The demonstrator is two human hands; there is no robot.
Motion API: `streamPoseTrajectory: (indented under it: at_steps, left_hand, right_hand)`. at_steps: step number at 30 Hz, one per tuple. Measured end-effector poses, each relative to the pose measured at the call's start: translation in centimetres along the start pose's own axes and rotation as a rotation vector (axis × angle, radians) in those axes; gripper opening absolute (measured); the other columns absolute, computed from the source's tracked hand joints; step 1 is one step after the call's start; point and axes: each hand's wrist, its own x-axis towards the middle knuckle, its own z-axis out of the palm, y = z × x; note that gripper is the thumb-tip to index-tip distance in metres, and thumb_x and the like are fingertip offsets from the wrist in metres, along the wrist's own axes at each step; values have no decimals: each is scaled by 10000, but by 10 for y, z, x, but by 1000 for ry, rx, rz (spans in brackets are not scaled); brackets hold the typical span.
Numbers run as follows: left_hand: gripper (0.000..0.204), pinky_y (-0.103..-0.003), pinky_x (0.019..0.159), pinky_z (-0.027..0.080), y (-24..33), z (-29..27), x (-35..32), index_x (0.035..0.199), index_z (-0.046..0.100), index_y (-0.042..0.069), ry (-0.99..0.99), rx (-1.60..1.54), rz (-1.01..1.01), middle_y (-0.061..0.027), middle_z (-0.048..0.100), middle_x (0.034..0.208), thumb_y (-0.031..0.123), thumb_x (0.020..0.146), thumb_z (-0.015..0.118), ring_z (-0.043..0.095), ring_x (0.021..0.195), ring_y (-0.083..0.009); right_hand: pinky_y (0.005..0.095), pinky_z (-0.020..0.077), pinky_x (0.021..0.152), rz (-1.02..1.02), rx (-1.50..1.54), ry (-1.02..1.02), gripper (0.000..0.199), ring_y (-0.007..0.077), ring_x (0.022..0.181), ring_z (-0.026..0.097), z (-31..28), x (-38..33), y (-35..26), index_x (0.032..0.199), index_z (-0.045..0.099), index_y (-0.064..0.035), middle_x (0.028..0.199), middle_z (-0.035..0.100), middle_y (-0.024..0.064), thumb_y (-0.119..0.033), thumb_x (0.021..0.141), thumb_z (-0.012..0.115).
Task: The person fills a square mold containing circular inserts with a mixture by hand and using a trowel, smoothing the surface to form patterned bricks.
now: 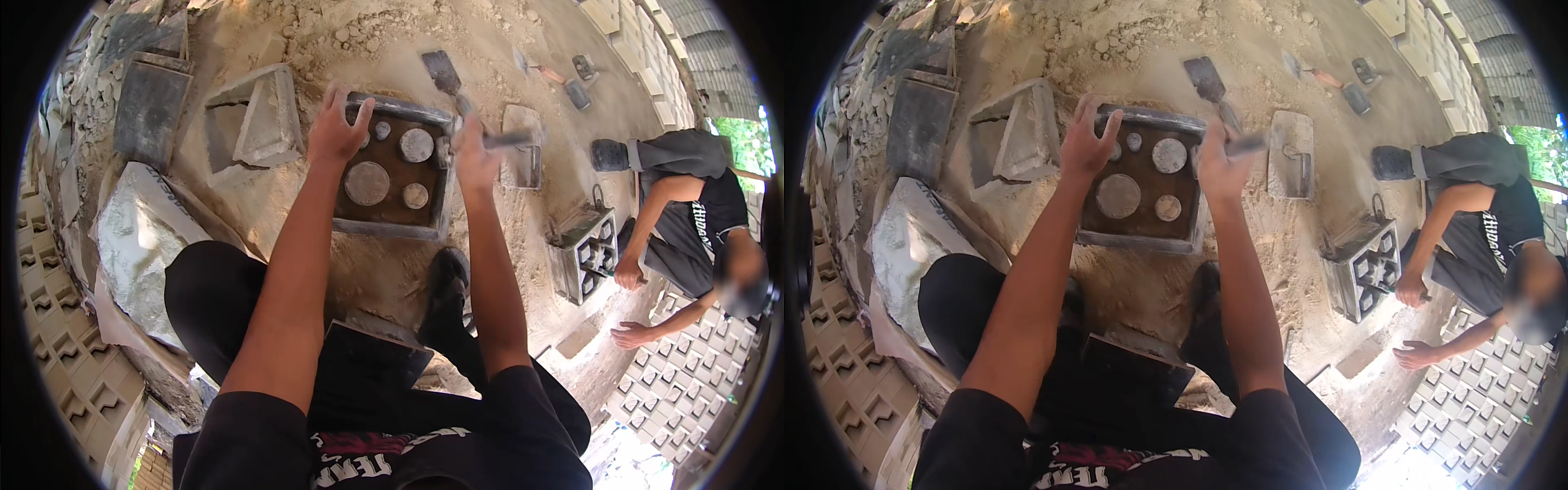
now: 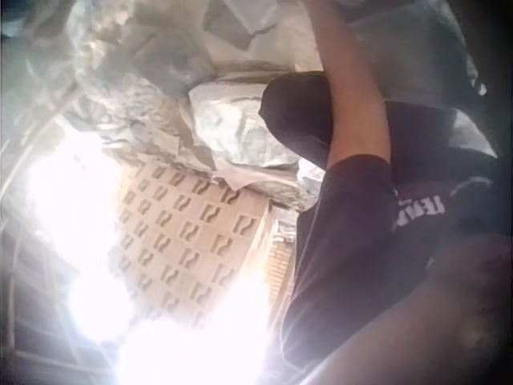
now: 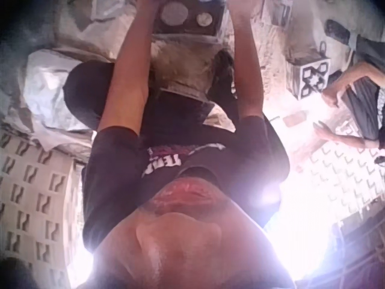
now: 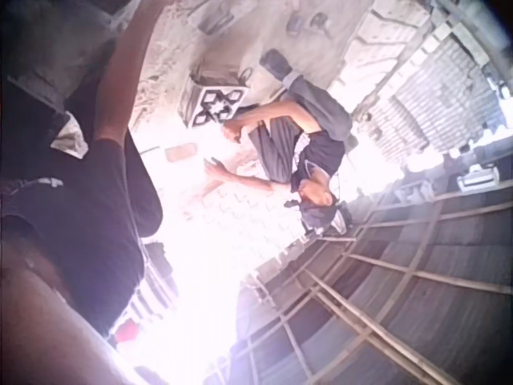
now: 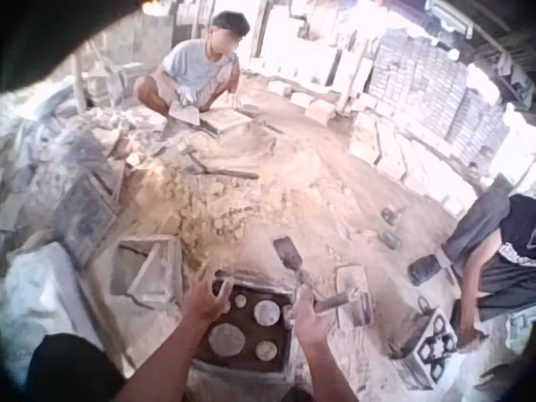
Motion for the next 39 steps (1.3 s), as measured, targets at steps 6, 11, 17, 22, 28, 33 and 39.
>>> streamPoseTrajectory:
  at_steps: [6, 11, 17, 22, 28, 33, 39]
  left_hand:
    - [629, -450, 1049, 419, -1, -1, 0, 1358, 520, 101, 4, 1, -1, -117, 396, 1519, 546, 915, 548, 456, 1326, -346]
    - [635, -446, 1044, 423, -1, -1, 2, 1360, 517, 97, -28, 14, -15, -120, 395, 1520, 547, 912, 551, 463, 1316, -353]
    - [648, -453, 1058, 411, -1, -1, 1, 1373, 512, 104, -37, -20, -38, -115, 387, 1527, 563, 916, 538, 448, 1338, -338]
    - [648, -450, 1072, 398, 1, -2, 0, 1381, 509, 111, -46, 8, -47, -110, 382, 1531, 565, 919, 534, 440, 1347, -332]
    - [630, -435, 1072, 390, 2, -4, 1, 1347, 525, 76, -17, -8, -13, -136, 405, 1511, 545, 927, 539, 451, 1335, -349]
    - [618, -446, 1066, 399, 0, -2, 2, 1353, 522, 96, -32, -5, -18, -130, 408, 1506, 541, 923, 542, 449, 1333, -350]
    - [615, -439, 1066, 394, -1, 0, 4, 1343, 525, 85, -8, -10, 9, -146, 419, 1494, 538, 928, 540, 445, 1336, -353]
  right_hand:
    - [254, 288, 453, 32, 281, 19, 426, 57, 480, 376, -12, -14, 7, 600, 447, -92, 542, 448, -27, -212, 999, 538]
    - [270, 286, 474, 89, 303, -12, 432, 76, 490, 354, -21, -27, 12, 600, 403, -115, 537, 401, -24, -197, 1008, 516]
    - [249, 267, 476, 122, 349, -9, 453, 58, 500, 320, -26, -60, 10, 598, 393, -104, 549, 386, -41, -209, 1015, 536]
    - [261, 302, 502, 38, 285, 53, 426, 59, 541, 363, -31, -95, 9, 612, 431, -67, 581, 430, -30, -189, 1009, 529]
    - [262, 333, 516, -205, 281, 67, 397, 62, 559, 411, -39, -120, 15, 623, 493, -31, 599, 492, -8, -163, 998, 501]
    - [271, 341, 506, 113, 119, 103, 404, 87, 536, 418, -30, -125, 16, 612, 468, -28, 571, 455, 8, -152, 997, 460]
    - [264, 287, 470, 41, 51, 200, 427, 79, 500, 381, -15, -109, 9, 596, 397, -94, 532, 392, -22, -154, 1011, 476]
